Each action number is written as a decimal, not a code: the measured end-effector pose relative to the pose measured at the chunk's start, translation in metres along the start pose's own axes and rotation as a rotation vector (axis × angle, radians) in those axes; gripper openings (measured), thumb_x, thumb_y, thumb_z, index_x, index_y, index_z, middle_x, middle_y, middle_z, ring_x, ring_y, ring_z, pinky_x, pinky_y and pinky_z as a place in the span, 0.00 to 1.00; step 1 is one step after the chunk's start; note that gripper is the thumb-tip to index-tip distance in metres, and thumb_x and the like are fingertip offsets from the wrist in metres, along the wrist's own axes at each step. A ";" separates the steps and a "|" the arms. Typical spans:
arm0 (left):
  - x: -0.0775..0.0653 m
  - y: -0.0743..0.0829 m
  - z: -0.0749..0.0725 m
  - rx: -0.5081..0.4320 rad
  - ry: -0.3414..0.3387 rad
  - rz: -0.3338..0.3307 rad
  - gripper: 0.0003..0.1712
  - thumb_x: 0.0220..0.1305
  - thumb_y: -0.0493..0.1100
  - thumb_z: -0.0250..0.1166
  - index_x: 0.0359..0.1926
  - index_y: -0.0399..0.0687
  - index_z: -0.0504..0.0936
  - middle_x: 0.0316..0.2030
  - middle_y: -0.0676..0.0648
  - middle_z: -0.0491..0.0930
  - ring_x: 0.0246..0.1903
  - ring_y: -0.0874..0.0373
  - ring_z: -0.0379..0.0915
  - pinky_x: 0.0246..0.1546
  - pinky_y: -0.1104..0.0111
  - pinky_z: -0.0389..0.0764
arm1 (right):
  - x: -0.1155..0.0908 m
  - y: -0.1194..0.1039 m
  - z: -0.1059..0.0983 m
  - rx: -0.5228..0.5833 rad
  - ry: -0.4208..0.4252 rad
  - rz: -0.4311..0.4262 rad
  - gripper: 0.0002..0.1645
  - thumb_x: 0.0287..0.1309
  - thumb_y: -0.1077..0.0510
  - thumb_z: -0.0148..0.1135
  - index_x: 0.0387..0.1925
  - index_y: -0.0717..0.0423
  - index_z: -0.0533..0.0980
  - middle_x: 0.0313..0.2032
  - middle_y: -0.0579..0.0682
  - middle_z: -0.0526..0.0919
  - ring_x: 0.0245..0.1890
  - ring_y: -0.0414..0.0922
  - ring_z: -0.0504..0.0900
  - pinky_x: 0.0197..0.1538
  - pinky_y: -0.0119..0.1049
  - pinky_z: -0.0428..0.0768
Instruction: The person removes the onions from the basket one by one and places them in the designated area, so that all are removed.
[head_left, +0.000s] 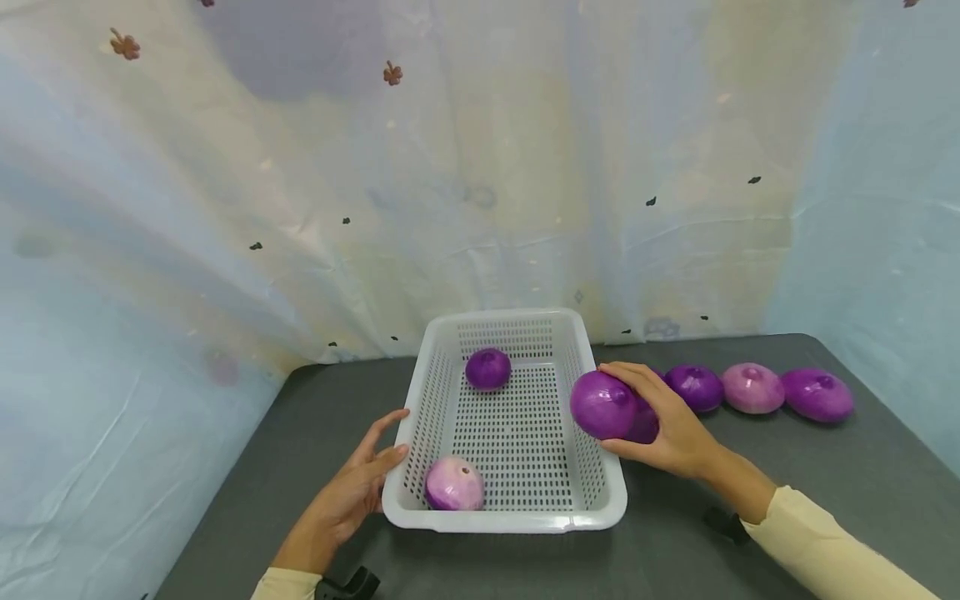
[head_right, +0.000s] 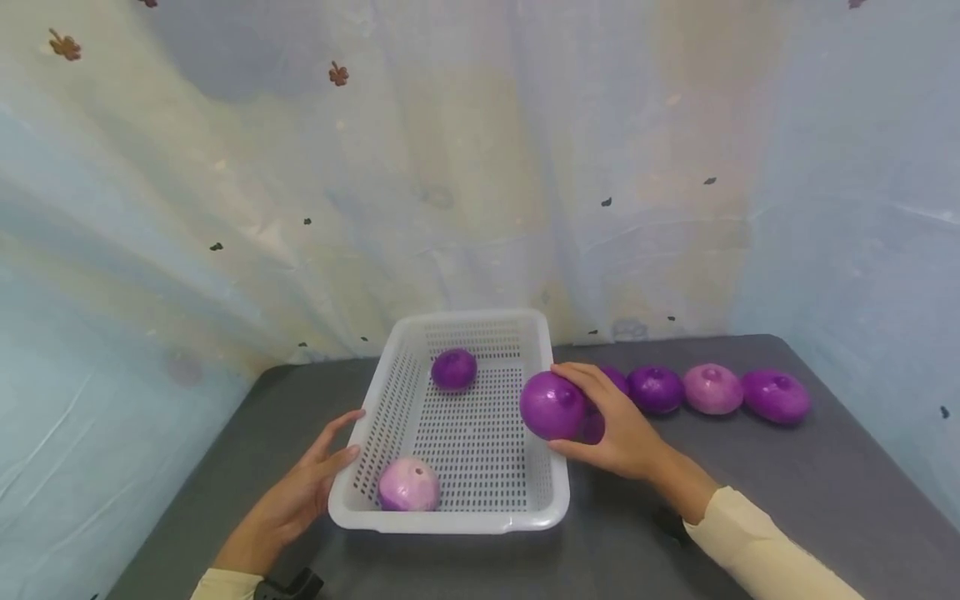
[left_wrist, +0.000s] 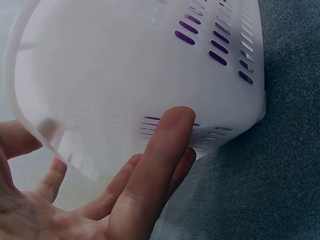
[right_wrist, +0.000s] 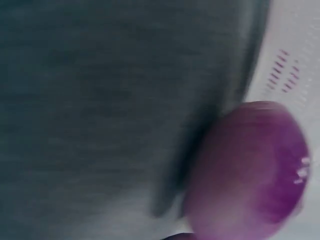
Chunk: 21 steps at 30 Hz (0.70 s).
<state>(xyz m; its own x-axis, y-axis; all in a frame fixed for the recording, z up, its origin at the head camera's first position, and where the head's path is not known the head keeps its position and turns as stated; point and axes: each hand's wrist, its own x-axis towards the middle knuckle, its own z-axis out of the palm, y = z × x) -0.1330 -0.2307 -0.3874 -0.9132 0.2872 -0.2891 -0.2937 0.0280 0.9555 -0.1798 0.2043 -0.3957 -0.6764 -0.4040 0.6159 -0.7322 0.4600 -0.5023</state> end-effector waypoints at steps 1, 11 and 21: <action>0.000 0.000 0.000 -0.001 0.000 0.002 0.36 0.75 0.50 0.55 0.75 0.72 0.47 0.72 0.33 0.60 0.54 0.49 0.79 0.40 0.49 0.83 | -0.003 0.002 -0.001 0.008 0.017 -0.016 0.58 0.32 0.58 0.84 0.69 0.53 0.67 0.64 0.50 0.72 0.64 0.34 0.69 0.60 0.27 0.73; 0.001 0.000 0.000 -0.007 -0.002 0.001 0.35 0.76 0.50 0.54 0.75 0.72 0.46 0.72 0.33 0.59 0.53 0.49 0.79 0.40 0.49 0.84 | -0.022 0.014 -0.020 -0.037 0.040 -0.046 0.59 0.29 0.60 0.85 0.69 0.56 0.67 0.65 0.51 0.72 0.66 0.33 0.67 0.63 0.17 0.63; 0.001 -0.001 0.000 -0.005 -0.015 0.003 0.36 0.76 0.50 0.54 0.75 0.72 0.45 0.73 0.32 0.58 0.54 0.49 0.79 0.40 0.48 0.83 | -0.039 0.029 -0.044 -0.204 -0.059 -0.033 0.60 0.31 0.52 0.85 0.70 0.52 0.67 0.65 0.50 0.72 0.67 0.30 0.63 0.65 0.13 0.56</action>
<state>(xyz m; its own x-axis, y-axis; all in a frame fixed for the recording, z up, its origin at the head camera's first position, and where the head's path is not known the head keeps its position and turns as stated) -0.1334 -0.2302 -0.3881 -0.9098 0.3016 -0.2851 -0.2923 0.0220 0.9561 -0.1712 0.2678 -0.4075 -0.6603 -0.4641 0.5905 -0.7265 0.5940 -0.3456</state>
